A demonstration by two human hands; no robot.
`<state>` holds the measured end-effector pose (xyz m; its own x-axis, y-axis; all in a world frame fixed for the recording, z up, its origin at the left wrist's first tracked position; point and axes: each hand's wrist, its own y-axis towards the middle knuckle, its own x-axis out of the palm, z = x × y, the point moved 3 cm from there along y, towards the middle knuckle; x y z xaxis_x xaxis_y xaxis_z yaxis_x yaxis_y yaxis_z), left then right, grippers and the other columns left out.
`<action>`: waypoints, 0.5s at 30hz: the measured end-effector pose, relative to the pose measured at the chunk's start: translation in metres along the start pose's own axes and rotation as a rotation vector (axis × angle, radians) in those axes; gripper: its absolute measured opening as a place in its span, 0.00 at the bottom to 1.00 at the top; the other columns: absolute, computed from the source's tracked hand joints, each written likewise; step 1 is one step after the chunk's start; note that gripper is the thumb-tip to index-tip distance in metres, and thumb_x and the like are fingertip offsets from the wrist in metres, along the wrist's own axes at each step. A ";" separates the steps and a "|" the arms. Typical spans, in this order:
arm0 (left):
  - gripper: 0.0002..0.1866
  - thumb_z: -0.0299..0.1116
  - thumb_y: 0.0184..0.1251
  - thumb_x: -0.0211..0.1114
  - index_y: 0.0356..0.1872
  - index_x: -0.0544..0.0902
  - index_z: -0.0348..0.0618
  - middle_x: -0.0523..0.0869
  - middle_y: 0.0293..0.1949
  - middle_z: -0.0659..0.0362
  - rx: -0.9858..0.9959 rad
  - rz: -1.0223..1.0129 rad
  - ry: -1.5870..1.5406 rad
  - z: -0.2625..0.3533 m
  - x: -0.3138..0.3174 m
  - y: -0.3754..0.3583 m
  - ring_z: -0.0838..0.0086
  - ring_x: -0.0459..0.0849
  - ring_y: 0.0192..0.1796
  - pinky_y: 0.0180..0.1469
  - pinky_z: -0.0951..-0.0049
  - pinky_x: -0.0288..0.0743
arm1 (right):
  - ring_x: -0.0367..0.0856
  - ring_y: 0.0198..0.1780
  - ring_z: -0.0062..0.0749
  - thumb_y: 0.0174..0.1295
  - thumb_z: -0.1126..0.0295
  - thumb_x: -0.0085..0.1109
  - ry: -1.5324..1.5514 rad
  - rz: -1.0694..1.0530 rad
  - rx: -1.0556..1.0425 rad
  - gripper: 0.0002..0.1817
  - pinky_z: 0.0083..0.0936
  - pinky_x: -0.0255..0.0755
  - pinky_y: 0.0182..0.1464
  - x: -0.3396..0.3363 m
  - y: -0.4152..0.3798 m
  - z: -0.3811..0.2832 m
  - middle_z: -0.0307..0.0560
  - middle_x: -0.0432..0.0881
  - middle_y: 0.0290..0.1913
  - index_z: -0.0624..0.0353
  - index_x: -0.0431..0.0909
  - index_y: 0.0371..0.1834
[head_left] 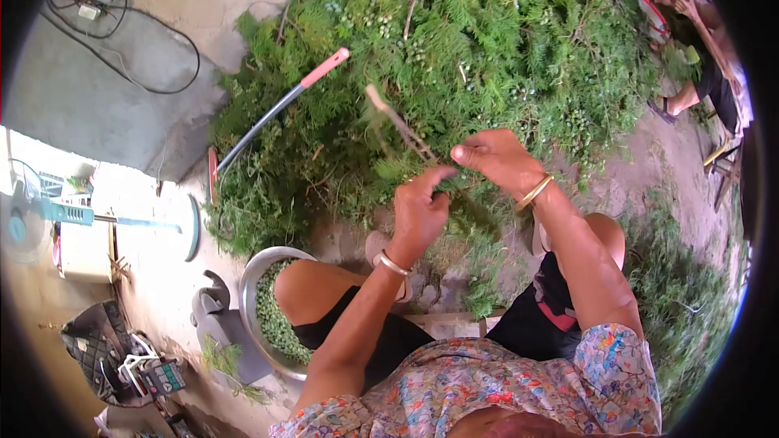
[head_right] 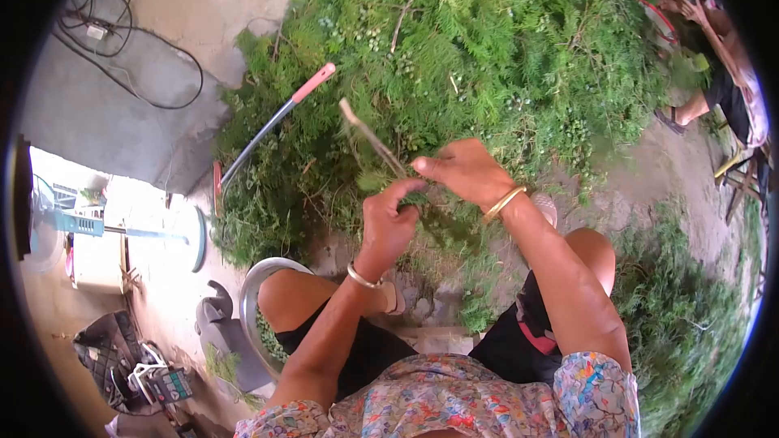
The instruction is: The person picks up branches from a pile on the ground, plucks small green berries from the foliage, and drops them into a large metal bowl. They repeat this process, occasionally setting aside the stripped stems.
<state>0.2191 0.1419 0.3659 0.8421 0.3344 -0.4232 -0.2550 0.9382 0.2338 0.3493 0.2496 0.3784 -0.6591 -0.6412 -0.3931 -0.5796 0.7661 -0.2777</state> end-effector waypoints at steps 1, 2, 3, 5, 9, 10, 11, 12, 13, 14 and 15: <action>0.17 0.16 0.46 0.56 0.40 0.82 0.39 0.85 0.34 0.54 0.099 -0.077 0.066 0.011 0.001 0.001 0.70 0.83 0.31 0.37 0.75 0.75 | 0.77 0.35 0.28 0.56 0.51 0.63 0.002 0.018 -0.005 0.27 0.28 0.72 0.38 -0.003 -0.003 -0.002 0.47 0.81 0.31 0.71 0.78 0.38; 0.17 0.16 0.43 0.55 0.37 0.82 0.41 0.84 0.31 0.53 0.220 -0.136 0.176 0.021 0.002 0.005 0.63 0.82 0.30 0.34 0.71 0.75 | 0.76 0.35 0.28 0.55 0.50 0.64 0.230 -0.055 -0.052 0.28 0.28 0.72 0.39 -0.003 -0.008 -0.008 0.44 0.79 0.32 0.70 0.77 0.39; 0.17 0.16 0.43 0.55 0.37 0.82 0.41 0.84 0.31 0.53 0.233 -0.144 0.171 0.029 0.000 0.009 0.63 0.82 0.30 0.34 0.71 0.75 | 0.75 0.36 0.28 0.54 0.49 0.65 0.455 -0.130 -0.099 0.29 0.28 0.72 0.40 -0.004 -0.013 -0.018 0.42 0.78 0.32 0.69 0.76 0.40; 0.16 0.18 0.41 0.57 0.34 0.82 0.45 0.79 0.23 0.56 0.548 -0.213 0.466 0.052 0.003 0.015 0.62 0.78 0.27 0.31 0.65 0.73 | 0.74 0.35 0.25 0.54 0.53 0.67 0.549 -0.118 -0.082 0.25 0.26 0.71 0.39 -0.008 -0.014 -0.022 0.38 0.75 0.32 0.66 0.74 0.41; 0.17 0.21 0.40 0.58 0.36 0.80 0.47 0.72 0.23 0.55 0.726 -0.252 0.591 0.061 0.021 0.023 0.59 0.75 0.29 0.28 0.62 0.70 | 0.74 0.34 0.23 0.56 0.65 0.65 0.918 0.170 -0.014 0.15 0.23 0.71 0.35 -0.008 0.001 -0.002 0.39 0.77 0.34 0.63 0.74 0.38; 0.14 0.24 0.46 0.59 0.39 0.78 0.45 0.74 0.28 0.51 0.717 -0.287 0.606 0.061 0.025 0.024 0.58 0.77 0.32 0.29 0.61 0.71 | 0.75 0.33 0.23 0.57 0.67 0.64 0.972 0.184 -0.028 0.12 0.23 0.72 0.34 -0.013 0.004 0.004 0.39 0.77 0.33 0.63 0.75 0.37; 0.14 0.24 0.46 0.59 0.39 0.78 0.45 0.74 0.28 0.51 0.714 -0.291 0.595 0.059 0.028 0.024 0.58 0.77 0.32 0.29 0.61 0.71 | 0.76 0.31 0.24 0.59 0.69 0.62 1.026 0.200 -0.041 0.09 0.22 0.73 0.32 -0.018 0.007 0.008 0.38 0.77 0.33 0.62 0.75 0.37; 0.16 0.24 0.46 0.59 0.41 0.78 0.44 0.75 0.29 0.49 0.680 -0.269 0.562 0.058 0.030 0.024 0.57 0.78 0.33 0.31 0.60 0.72 | 0.76 0.26 0.23 0.60 0.71 0.59 1.027 0.232 -0.026 0.05 0.22 0.74 0.28 -0.022 0.007 0.007 0.39 0.79 0.32 0.61 0.76 0.36; 0.18 0.24 0.47 0.59 0.44 0.78 0.44 0.75 0.30 0.47 0.648 -0.247 0.530 0.056 0.031 0.024 0.55 0.78 0.34 0.32 0.59 0.73 | 0.76 0.26 0.23 0.60 0.71 0.59 1.024 0.242 -0.018 0.05 0.22 0.74 0.28 -0.025 0.008 0.008 0.39 0.79 0.32 0.61 0.76 0.36; 0.20 0.25 0.48 0.61 0.47 0.78 0.44 0.76 0.32 0.44 0.628 -0.264 0.421 0.049 0.031 0.025 0.53 0.78 0.34 0.33 0.57 0.74 | 0.77 0.25 0.25 0.60 0.70 0.59 1.030 0.255 -0.035 0.07 0.24 0.74 0.26 -0.028 0.008 0.008 0.41 0.79 0.29 0.63 0.76 0.35; 0.20 0.25 0.48 0.61 0.47 0.78 0.44 0.76 0.32 0.44 0.627 -0.268 0.414 0.049 0.029 0.025 0.53 0.78 0.34 0.33 0.57 0.74 | 0.77 0.25 0.27 0.60 0.69 0.59 1.037 0.266 -0.054 0.08 0.26 0.73 0.24 -0.030 0.008 0.007 0.43 0.78 0.27 0.64 0.77 0.34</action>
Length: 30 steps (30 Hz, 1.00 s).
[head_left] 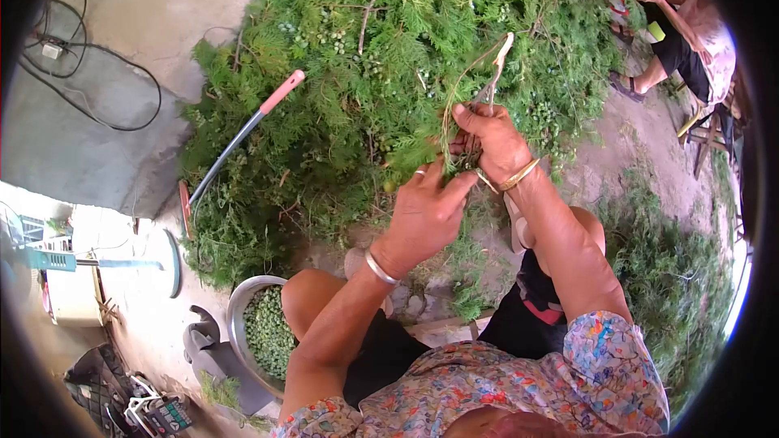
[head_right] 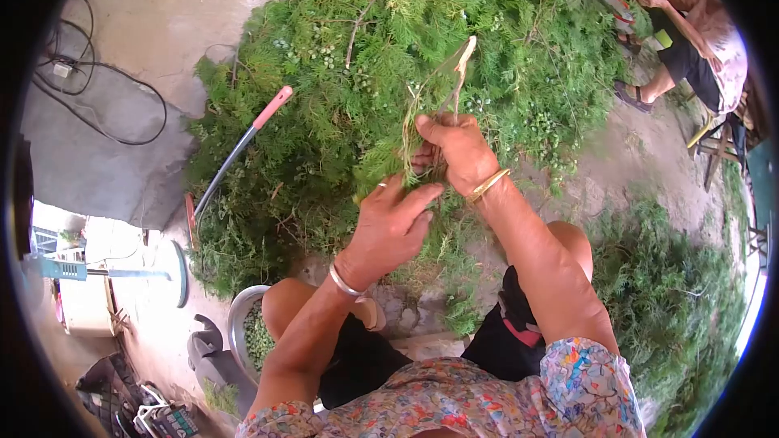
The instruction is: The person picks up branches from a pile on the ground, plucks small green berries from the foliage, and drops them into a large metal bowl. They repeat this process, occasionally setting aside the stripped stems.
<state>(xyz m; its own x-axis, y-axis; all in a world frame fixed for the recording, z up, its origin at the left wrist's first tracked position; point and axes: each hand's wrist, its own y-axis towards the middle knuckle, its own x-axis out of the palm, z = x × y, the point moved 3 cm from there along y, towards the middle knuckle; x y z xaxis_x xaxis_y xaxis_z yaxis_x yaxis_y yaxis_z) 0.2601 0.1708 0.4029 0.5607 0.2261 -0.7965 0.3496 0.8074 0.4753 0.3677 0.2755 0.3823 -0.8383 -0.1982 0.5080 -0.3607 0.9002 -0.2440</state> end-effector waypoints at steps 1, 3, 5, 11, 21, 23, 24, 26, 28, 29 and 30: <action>0.19 0.23 0.47 0.63 0.45 0.79 0.43 0.78 0.34 0.44 -0.055 0.076 -0.111 -0.001 -0.008 0.000 0.53 0.80 0.35 0.36 0.60 0.75 | 0.77 0.25 0.26 0.61 0.69 0.58 0.015 -0.008 -0.012 0.07 0.25 0.76 0.30 0.002 -0.002 -0.006 0.45 0.82 0.33 0.63 0.77 0.35; 0.18 0.22 0.47 0.66 0.43 0.81 0.39 0.83 0.39 0.45 -0.169 0.078 -0.264 -0.005 -0.025 0.000 0.61 0.84 0.36 0.40 0.67 0.77 | 0.78 0.26 0.27 0.62 0.69 0.57 0.072 -0.013 -0.043 0.08 0.26 0.77 0.30 0.000 0.004 -0.007 0.46 0.82 0.33 0.64 0.77 0.36; 0.17 0.22 0.48 0.66 0.43 0.81 0.37 0.83 0.39 0.48 -0.228 0.154 -0.416 -0.017 -0.035 -0.003 0.66 0.83 0.35 0.38 0.70 0.77 | 0.77 0.26 0.29 0.65 0.66 0.53 0.162 0.083 -0.111 0.11 0.25 0.75 0.29 0.003 0.004 -0.010 0.47 0.80 0.31 0.66 0.76 0.38; 0.13 0.23 0.51 0.66 0.39 0.81 0.31 0.84 0.32 0.54 -0.663 0.422 -0.485 -0.059 -0.049 -0.015 0.77 0.81 0.30 0.32 0.79 0.75 | 0.66 0.21 0.24 0.67 0.60 0.50 0.088 -0.002 0.002 0.16 0.22 0.63 0.23 -0.001 0.003 -0.012 0.41 0.71 0.23 0.66 0.73 0.41; 0.08 0.23 0.55 0.65 0.35 0.82 0.32 0.82 0.25 0.61 -0.750 0.444 -0.506 -0.067 -0.034 -0.014 0.85 0.75 0.24 0.27 0.83 0.70 | 0.54 0.16 0.14 0.68 0.58 0.47 0.304 -0.223 0.105 0.18 0.15 0.50 0.19 0.004 -0.006 -0.022 0.28 0.58 0.16 0.66 0.69 0.41; 0.09 0.22 0.54 0.66 0.38 0.83 0.34 0.83 0.26 0.61 -0.384 0.438 -0.409 -0.043 -0.041 -0.002 0.86 0.76 0.25 0.26 0.85 0.70 | 0.53 0.16 0.14 0.68 0.57 0.48 0.287 -0.163 0.089 0.18 0.15 0.49 0.19 0.007 -0.006 -0.017 0.28 0.58 0.16 0.66 0.69 0.39; 0.10 0.22 0.53 0.68 0.38 0.82 0.34 0.84 0.28 0.59 -0.390 0.380 -0.426 -0.035 -0.035 0.000 0.84 0.78 0.25 0.24 0.84 0.71 | 0.53 0.15 0.14 0.67 0.56 0.48 0.265 -0.112 0.078 0.19 0.15 0.49 0.19 0.008 -0.004 -0.014 0.28 0.58 0.15 0.66 0.69 0.38; 0.10 0.24 0.53 0.68 0.37 0.82 0.34 0.84 0.26 0.59 -0.237 0.338 -0.409 -0.023 -0.024 0.005 0.82 0.80 0.25 0.24 0.83 0.73 | 0.54 0.14 0.16 0.67 0.57 0.50 0.241 -0.083 0.092 0.18 0.17 0.50 0.18 0.010 -0.001 -0.002 0.28 0.59 0.14 0.64 0.71 0.35; 0.09 0.25 0.53 0.69 0.36 0.81 0.34 0.83 0.25 0.58 -0.244 0.270 -0.521 -0.015 -0.009 0.007 0.82 0.80 0.25 0.25 0.82 0.74 | 0.57 0.13 0.18 0.66 0.58 0.52 0.054 0.100 0.028 0.16 0.19 0.52 0.17 0.014 -0.001 0.004 0.30 0.61 0.13 0.63 0.71 0.34; 0.08 0.23 0.52 0.68 0.34 0.80 0.36 0.81 0.23 0.57 -0.224 0.323 -0.514 -0.012 -0.005 0.009 0.78 0.79 0.23 0.24 0.79 0.72 | 0.61 0.14 0.19 0.65 0.60 0.53 0.010 0.088 0.002 0.14 0.20 0.55 0.16 0.011 0.003 0.010 0.33 0.66 0.14 0.62 0.73 0.32; 0.08 0.23 0.52 0.68 0.34 0.80 0.36 0.81 0.23 0.57 -0.211 0.319 -0.517 -0.013 -0.001 0.008 0.78 0.79 0.23 0.24 0.79 0.72 | 0.61 0.14 0.19 0.65 0.60 0.53 0.013 0.094 -0.010 0.14 0.20 0.55 0.16 0.011 0.003 0.013 0.33 0.66 0.14 0.62 0.73 0.32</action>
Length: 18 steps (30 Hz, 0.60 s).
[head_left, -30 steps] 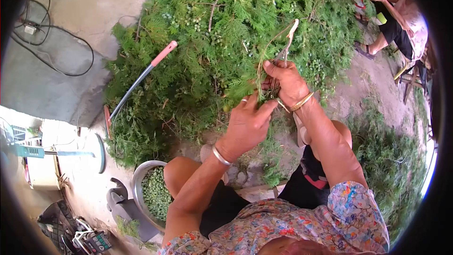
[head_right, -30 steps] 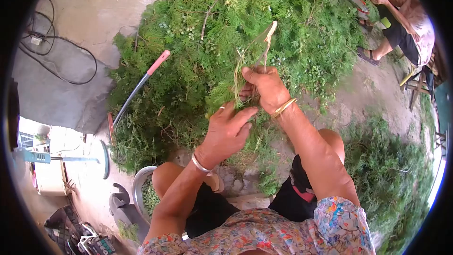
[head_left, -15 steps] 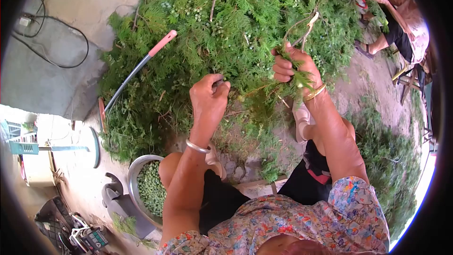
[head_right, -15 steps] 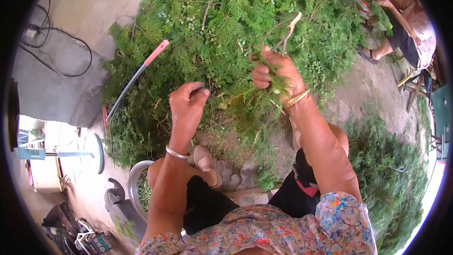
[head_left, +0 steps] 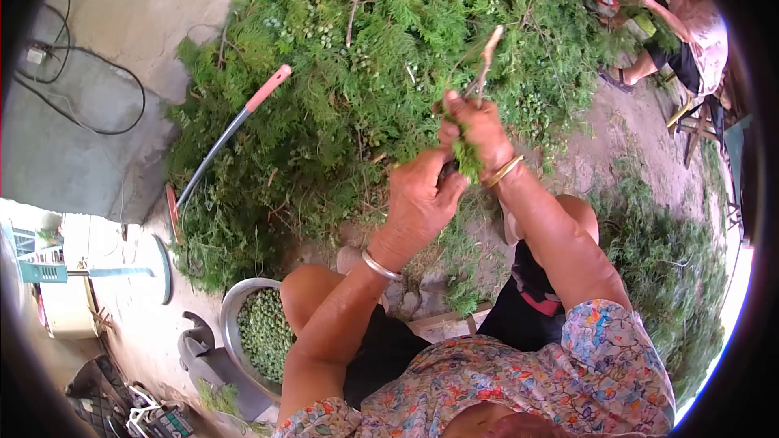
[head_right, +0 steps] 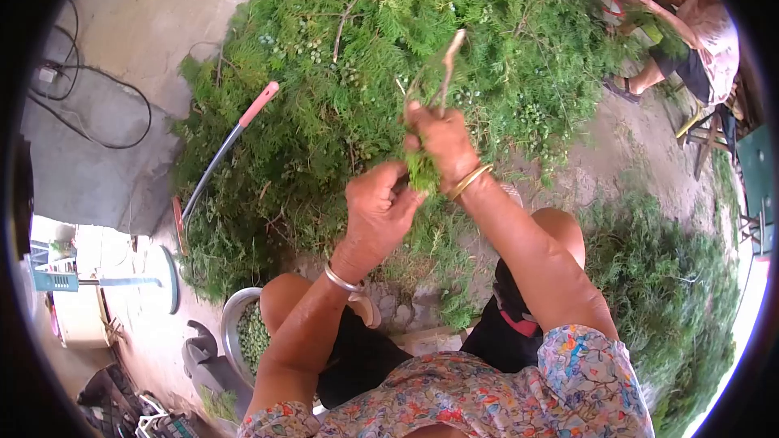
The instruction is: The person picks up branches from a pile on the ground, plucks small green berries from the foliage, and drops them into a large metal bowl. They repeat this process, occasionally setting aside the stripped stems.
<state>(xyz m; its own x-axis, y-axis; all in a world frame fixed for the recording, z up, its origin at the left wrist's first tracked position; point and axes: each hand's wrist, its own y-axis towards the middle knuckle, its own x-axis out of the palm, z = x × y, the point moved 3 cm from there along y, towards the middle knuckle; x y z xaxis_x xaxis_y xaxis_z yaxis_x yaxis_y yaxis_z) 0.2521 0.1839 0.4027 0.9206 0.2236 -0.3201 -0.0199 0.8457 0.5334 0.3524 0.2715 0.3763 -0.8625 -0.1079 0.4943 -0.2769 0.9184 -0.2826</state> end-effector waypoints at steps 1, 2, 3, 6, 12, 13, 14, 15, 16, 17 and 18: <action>0.07 0.22 0.50 0.67 0.31 0.78 0.36 0.79 0.21 0.56 0.016 -0.035 0.067 -0.004 0.002 -0.002 0.74 0.78 0.21 0.23 0.77 0.70 | 0.62 0.15 0.19 0.65 0.60 0.53 -0.112 -0.004 -0.057 0.14 0.19 0.56 0.17 0.002 0.000 0.001 0.34 0.68 0.15 0.63 0.73 0.32; 0.07 0.21 0.49 0.66 0.28 0.76 0.37 0.77 0.20 0.55 0.032 -0.069 0.136 -0.006 0.004 -0.003 0.71 0.76 0.20 0.23 0.75 0.69 | 0.63 0.15 0.19 0.65 0.61 0.53 -0.225 -0.009 -0.113 0.14 0.19 0.56 0.17 0.004 0.000 0.002 0.36 0.71 0.17 0.63 0.74 0.32; 0.08 0.20 0.45 0.64 0.24 0.72 0.38 0.73 0.18 0.53 0.017 -0.056 0.085 -0.003 0.004 -0.002 0.65 0.72 0.18 0.22 0.71 0.65 | 0.65 0.17 0.19 0.65 0.63 0.53 -0.266 0.012 -0.139 0.13 0.18 0.57 0.18 0.004 0.001 0.004 0.38 0.72 0.18 0.64 0.75 0.32; 0.11 0.20 0.43 0.64 0.26 0.71 0.39 0.73 0.21 0.50 -0.001 -0.079 0.056 0.000 0.003 -0.004 0.55 0.75 0.22 0.22 0.64 0.66 | 0.64 0.17 0.19 0.65 0.63 0.53 -0.139 0.052 -0.065 0.13 0.20 0.57 0.18 0.006 0.002 0.007 0.39 0.73 0.20 0.64 0.75 0.32; 0.07 0.24 0.44 0.63 0.26 0.75 0.37 0.74 0.18 0.53 -0.211 -0.282 0.091 -0.007 -0.007 -0.002 0.63 0.72 0.17 0.22 0.70 0.66 | 0.65 0.21 0.21 0.63 0.65 0.56 -0.109 0.048 0.020 0.11 0.22 0.60 0.21 0.002 -0.003 0.004 0.40 0.73 0.27 0.60 0.72 0.28; 0.07 0.26 0.42 0.63 0.23 0.75 0.36 0.74 0.17 0.51 -0.174 -0.278 0.091 -0.010 -0.007 -0.002 0.60 0.72 0.17 0.22 0.68 0.66 | 0.66 0.23 0.22 0.62 0.64 0.57 -0.161 0.097 -0.011 0.11 0.22 0.60 0.22 0.007 -0.007 0.002 0.39 0.72 0.26 0.59 0.71 0.27; 0.08 0.28 0.41 0.64 0.21 0.75 0.36 0.74 0.16 0.50 -0.143 -0.256 0.119 -0.012 -0.008 -0.004 0.57 0.73 0.17 0.22 0.67 0.66 | 0.67 0.25 0.24 0.61 0.63 0.58 -0.271 0.113 0.012 0.11 0.24 0.61 0.23 0.006 -0.008 0.001 0.38 0.72 0.28 0.58 0.72 0.29; 0.09 0.29 0.38 0.63 0.19 0.74 0.36 0.74 0.15 0.49 -0.065 -0.304 0.249 -0.009 -0.005 -0.009 0.56 0.73 0.17 0.22 0.65 0.66 | 0.69 0.25 0.26 0.61 0.60 0.58 -0.275 0.106 -0.027 0.12 0.25 0.64 0.26 0.007 -0.010 0.004 0.39 0.73 0.30 0.58 0.72 0.32; 0.09 0.30 0.36 0.63 0.16 0.73 0.36 0.73 0.15 0.48 -0.005 -0.352 0.389 -0.009 0.000 -0.016 0.54 0.73 0.18 0.22 0.63 0.66 | 0.70 0.26 0.26 0.61 0.58 0.59 -0.351 0.090 -0.099 0.14 0.25 0.67 0.24 -0.010 0.005 0.019 0.40 0.74 0.31 0.58 0.72 0.36; 0.10 0.31 0.33 0.62 0.13 0.72 0.37 0.72 0.14 0.46 -0.015 -0.456 0.319 -0.003 0.005 -0.023 0.52 0.72 0.17 0.21 0.58 0.65 | 0.70 0.23 0.24 0.61 0.57 0.58 -0.340 0.071 -0.097 0.15 0.24 0.65 0.20 -0.025 0.018 0.020 0.39 0.72 0.27 0.57 0.72 0.36; 0.10 0.30 0.33 0.62 0.13 0.70 0.36 0.70 0.14 0.45 0.001 -0.456 0.290 -0.003 0.016 -0.035 0.50 0.71 0.17 0.21 0.57 0.65 | 0.69 0.21 0.22 0.62 0.56 0.57 -0.329 0.053 -0.094 0.15 0.24 0.64 0.16 -0.040 0.032 0.021 0.37 0.70 0.24 0.57 0.72 0.37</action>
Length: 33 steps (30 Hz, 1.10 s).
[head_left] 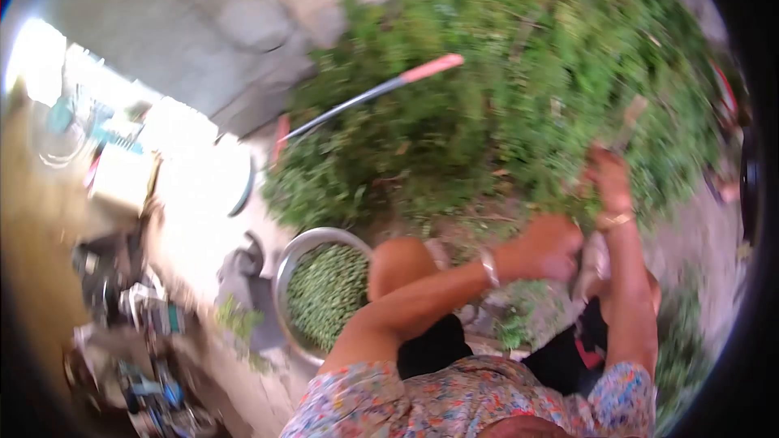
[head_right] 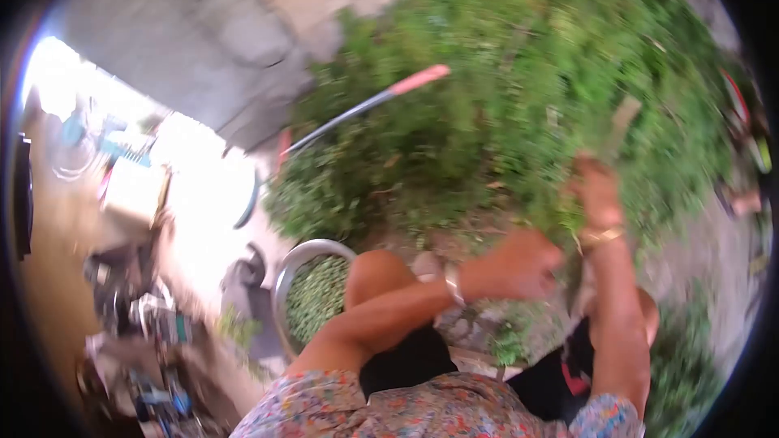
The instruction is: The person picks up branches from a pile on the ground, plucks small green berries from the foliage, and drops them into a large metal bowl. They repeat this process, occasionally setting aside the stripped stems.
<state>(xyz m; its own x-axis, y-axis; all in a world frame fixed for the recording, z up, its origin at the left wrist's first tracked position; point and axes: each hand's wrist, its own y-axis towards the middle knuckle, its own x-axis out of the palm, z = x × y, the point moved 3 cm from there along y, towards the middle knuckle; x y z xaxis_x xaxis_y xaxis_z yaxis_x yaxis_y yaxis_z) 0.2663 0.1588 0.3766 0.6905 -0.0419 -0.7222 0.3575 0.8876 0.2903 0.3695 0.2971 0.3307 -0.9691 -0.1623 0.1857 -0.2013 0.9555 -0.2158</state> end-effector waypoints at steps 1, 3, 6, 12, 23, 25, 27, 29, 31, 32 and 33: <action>0.08 0.28 0.35 0.61 0.14 0.71 0.36 0.71 0.13 0.47 0.060 0.037 -0.138 0.003 -0.006 0.004 0.54 0.73 0.17 0.21 0.60 0.67 | 0.64 0.15 0.21 0.63 0.57 0.55 0.047 -0.003 -0.070 0.14 0.21 0.60 0.14 -0.009 0.015 0.003 0.34 0.65 0.17 0.57 0.71 0.34; 0.07 0.25 0.38 0.61 0.14 0.71 0.35 0.73 0.12 0.49 0.093 0.092 -0.257 0.007 -0.031 0.003 0.58 0.75 0.17 0.21 0.63 0.69 | 0.59 0.10 0.18 0.65 0.56 0.52 0.238 -0.141 0.114 0.15 0.18 0.53 0.12 0.011 -0.013 -0.033 0.32 0.60 0.12 0.58 0.72 0.30; 0.03 0.20 0.47 0.59 0.19 0.74 0.35 0.76 0.14 0.57 -0.331 0.159 -0.968 -0.022 -0.074 0.008 0.69 0.79 0.20 0.22 0.72 0.72 | 0.59 0.10 0.18 0.65 0.56 0.52 0.083 -0.212 0.072 0.16 0.18 0.53 0.12 0.017 -0.018 -0.033 0.32 0.61 0.11 0.58 0.73 0.30; 0.08 0.20 0.52 0.60 0.35 0.77 0.32 0.81 0.28 0.54 -0.474 0.553 -1.431 -0.078 -0.090 0.003 0.75 0.80 0.24 0.23 0.77 0.73 | 0.62 0.12 0.15 0.62 0.54 0.56 -0.348 -0.426 -0.023 0.19 0.17 0.53 0.12 0.040 -0.049 -0.037 0.31 0.66 0.13 0.61 0.77 0.29; 0.18 0.19 0.39 0.61 0.39 0.81 0.31 0.82 0.23 0.59 -0.170 0.247 -0.571 -0.061 -0.090 0.001 0.81 0.76 0.24 0.27 0.76 0.71 | 0.72 0.33 0.20 0.52 0.52 0.67 -0.356 -0.799 0.045 0.24 0.21 0.65 0.35 0.044 -0.069 -0.033 0.39 0.79 0.32 0.65 0.77 0.37; 0.18 0.21 0.42 0.61 0.39 0.81 0.31 0.81 0.24 0.60 -0.161 0.224 -0.574 -0.058 -0.092 0.004 0.82 0.74 0.24 0.26 0.76 0.70 | 0.73 0.38 0.22 0.56 0.58 0.64 -0.424 -0.722 0.124 0.20 0.23 0.67 0.42 0.029 -0.065 -0.037 0.39 0.78 0.36 0.64 0.75 0.41; 0.17 0.21 0.44 0.61 0.41 0.81 0.32 0.82 0.25 0.61 -0.187 0.202 -0.672 -0.052 -0.090 0.007 0.83 0.74 0.24 0.26 0.78 0.69 | 0.73 0.37 0.22 0.58 0.61 0.61 -0.477 -0.693 0.162 0.18 0.24 0.69 0.41 0.029 -0.068 -0.043 0.41 0.80 0.37 0.65 0.75 0.42; 0.16 0.20 0.48 0.62 0.42 0.81 0.34 0.81 0.26 0.62 -0.232 0.224 -0.785 -0.044 -0.084 0.011 0.84 0.73 0.24 0.24 0.81 0.66 | 0.74 0.36 0.23 0.60 0.58 0.58 -0.397 -0.761 0.197 0.18 0.25 0.70 0.41 0.035 -0.072 -0.046 0.45 0.82 0.37 0.65 0.77 0.40; 0.15 0.20 0.50 0.62 0.42 0.81 0.35 0.81 0.27 0.64 -0.256 0.231 -0.867 -0.034 -0.085 0.014 0.85 0.72 0.23 0.23 0.83 0.65 | 0.74 0.36 0.24 0.61 0.57 0.57 -0.343 -0.775 0.198 0.19 0.26 0.70 0.41 0.039 -0.072 -0.048 0.45 0.82 0.37 0.65 0.77 0.40; 0.13 0.20 0.52 0.63 0.42 0.81 0.36 0.80 0.26 0.64 -0.310 0.203 -0.847 -0.033 -0.084 0.014 0.86 0.71 0.22 0.22 0.84 0.63 | 0.74 0.36 0.24 0.62 0.55 0.56 -0.323 -0.845 0.179 0.20 0.26 0.71 0.42 0.042 -0.075 -0.048 0.45 0.83 0.37 0.64 0.77 0.40; 0.12 0.21 0.54 0.63 0.41 0.82 0.37 0.80 0.25 0.65 -0.363 0.178 -0.822 -0.034 -0.083 0.015 0.88 0.70 0.21 0.20 0.85 0.61 | 0.74 0.36 0.24 0.63 0.53 0.55 -0.304 -0.919 0.156 0.21 0.27 0.71 0.43 0.044 -0.076 -0.048 0.46 0.83 0.37 0.64 0.78 0.39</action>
<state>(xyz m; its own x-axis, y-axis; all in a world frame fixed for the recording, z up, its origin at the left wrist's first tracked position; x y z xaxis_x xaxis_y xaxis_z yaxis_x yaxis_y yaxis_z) 0.1926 0.1912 0.4199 0.9963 -0.0804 0.0291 0.0793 0.9961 0.0390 0.3486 0.2292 0.4017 -0.4169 -0.9040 0.0947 -0.8911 0.3859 -0.2388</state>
